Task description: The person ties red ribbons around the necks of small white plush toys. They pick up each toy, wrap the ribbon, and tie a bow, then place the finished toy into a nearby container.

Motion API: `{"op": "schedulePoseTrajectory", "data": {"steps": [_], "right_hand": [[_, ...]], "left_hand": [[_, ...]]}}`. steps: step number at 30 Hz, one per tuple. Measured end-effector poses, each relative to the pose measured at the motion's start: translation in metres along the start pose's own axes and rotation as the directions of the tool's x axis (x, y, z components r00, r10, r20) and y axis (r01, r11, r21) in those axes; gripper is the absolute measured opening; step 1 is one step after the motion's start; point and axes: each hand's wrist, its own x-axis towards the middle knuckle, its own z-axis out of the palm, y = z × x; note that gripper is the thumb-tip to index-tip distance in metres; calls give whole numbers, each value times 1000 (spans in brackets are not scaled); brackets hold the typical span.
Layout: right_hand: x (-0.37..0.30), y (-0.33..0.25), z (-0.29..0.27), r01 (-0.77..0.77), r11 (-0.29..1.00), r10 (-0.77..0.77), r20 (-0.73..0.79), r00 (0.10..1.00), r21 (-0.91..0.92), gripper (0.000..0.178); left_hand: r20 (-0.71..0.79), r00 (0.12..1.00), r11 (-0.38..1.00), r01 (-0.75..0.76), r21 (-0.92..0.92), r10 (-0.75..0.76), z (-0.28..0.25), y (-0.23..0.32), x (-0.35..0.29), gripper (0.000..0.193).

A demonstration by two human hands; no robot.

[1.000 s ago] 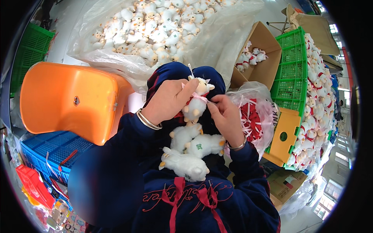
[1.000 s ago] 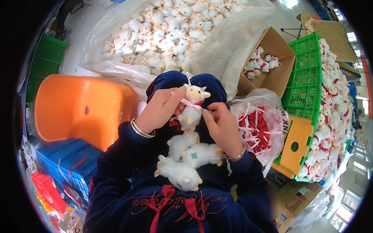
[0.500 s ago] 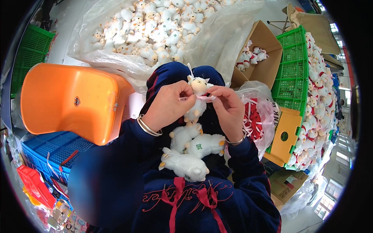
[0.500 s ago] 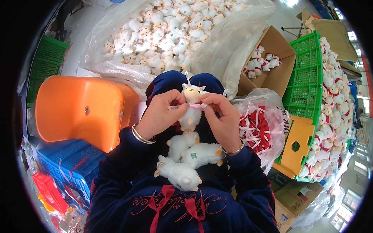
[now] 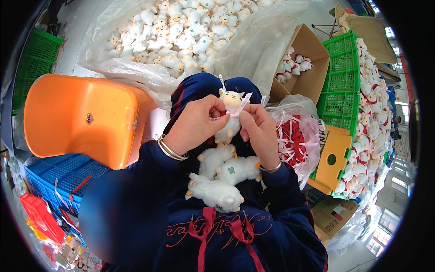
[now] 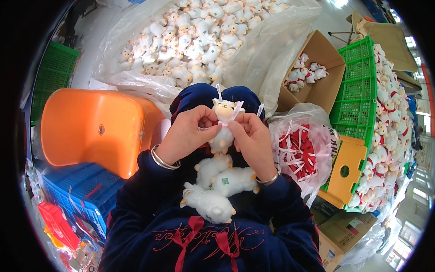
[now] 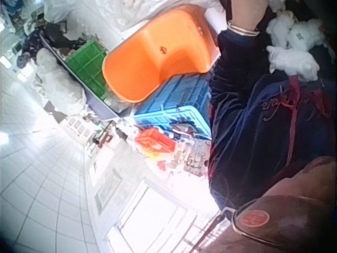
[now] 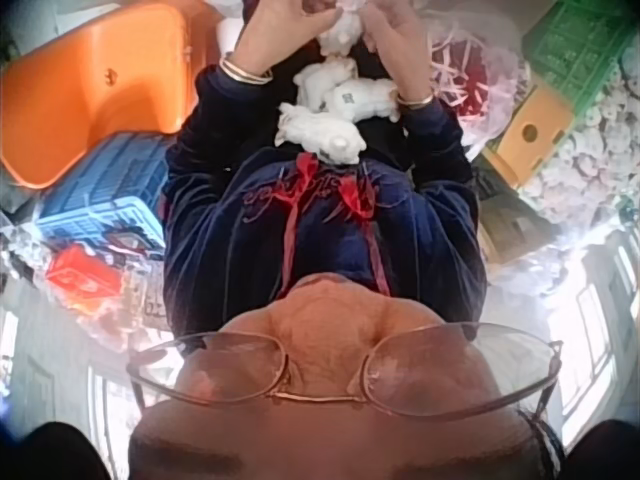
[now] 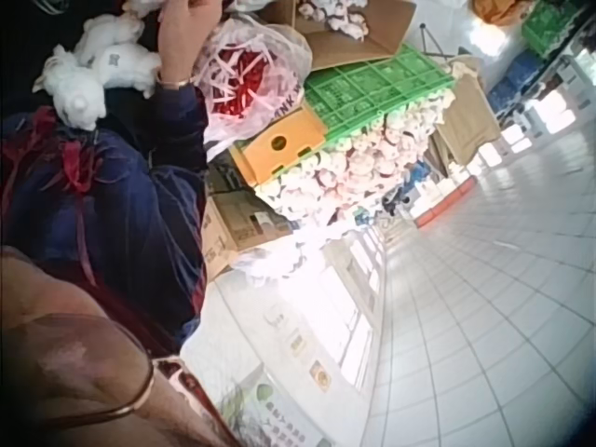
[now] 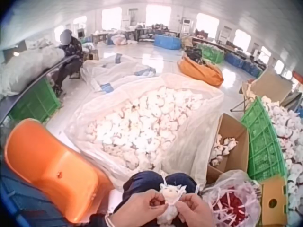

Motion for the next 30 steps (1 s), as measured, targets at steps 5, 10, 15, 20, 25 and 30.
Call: {"op": "schedulePoseTrajectory", "data": {"steps": [5,10,15,20,25,30], "right_hand": [[12,9,4,251,965,-256,-61,965,-77,6],[13,22,-4,502,851,-506,18,863,-151,13],[-3,21,-6,431,902,-423,133,896,-35,15],[-10,9,-8,79,965,-91,35,995,248,10],[-5,-7,-6,-47,999,46,50,998,1,19],[7,-1,-6,37,994,-24,127,992,-104,15]], "left_hand": [[36,999,999,30,-26,-29,0,1,3,22],[-54,999,995,0,100,5,7,4,4,21],[-82,994,979,-57,195,75,10,0,4,21],[-33,997,985,-63,163,69,9,1,2,17],[-21,999,994,-26,102,28,8,3,0,14],[61,998,990,-24,139,15,-14,9,-1,21]]}}
